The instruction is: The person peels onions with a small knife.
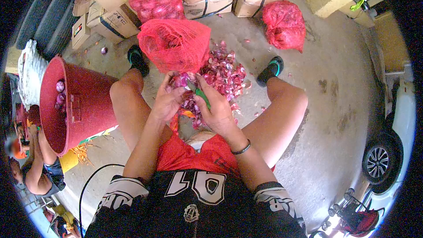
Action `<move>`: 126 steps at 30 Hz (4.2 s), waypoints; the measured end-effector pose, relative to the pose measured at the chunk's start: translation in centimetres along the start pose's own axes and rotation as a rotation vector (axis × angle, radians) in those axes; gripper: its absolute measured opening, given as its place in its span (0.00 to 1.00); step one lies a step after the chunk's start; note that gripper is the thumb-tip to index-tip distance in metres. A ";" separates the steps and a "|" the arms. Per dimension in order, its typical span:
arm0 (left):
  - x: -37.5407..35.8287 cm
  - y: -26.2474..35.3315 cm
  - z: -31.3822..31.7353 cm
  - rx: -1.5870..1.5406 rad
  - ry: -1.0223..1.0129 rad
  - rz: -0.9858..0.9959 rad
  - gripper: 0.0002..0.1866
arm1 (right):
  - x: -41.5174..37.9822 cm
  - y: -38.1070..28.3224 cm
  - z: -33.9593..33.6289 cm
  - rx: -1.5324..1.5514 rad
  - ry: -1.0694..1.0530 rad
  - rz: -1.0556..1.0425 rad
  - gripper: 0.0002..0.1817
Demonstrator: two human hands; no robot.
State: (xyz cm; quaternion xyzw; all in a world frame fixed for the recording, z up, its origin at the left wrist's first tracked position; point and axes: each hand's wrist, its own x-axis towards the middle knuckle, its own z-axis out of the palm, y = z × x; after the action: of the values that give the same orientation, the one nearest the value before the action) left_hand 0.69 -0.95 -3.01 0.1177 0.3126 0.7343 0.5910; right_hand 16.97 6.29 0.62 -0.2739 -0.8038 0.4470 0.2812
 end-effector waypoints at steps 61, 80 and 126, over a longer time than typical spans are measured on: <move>-0.1 -0.1 -0.6 -0.135 -0.162 -0.015 0.27 | 0.7 3.0 -2.3 0.846 0.189 0.562 0.25; 0.4 -0.2 1.0 0.034 0.120 0.059 0.15 | 0.1 0.0 0.7 0.003 0.006 -0.007 0.30; 0.5 0.2 -0.6 -0.068 -0.123 -0.070 0.28 | 0.5 2.8 -2.8 0.652 0.186 0.377 0.23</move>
State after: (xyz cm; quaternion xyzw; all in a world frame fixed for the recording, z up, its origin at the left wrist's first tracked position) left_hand 0.07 -0.74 -3.48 0.1317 0.2546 0.7146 0.6381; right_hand 19.11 9.50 -0.45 -0.3522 -0.5264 0.6961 0.3380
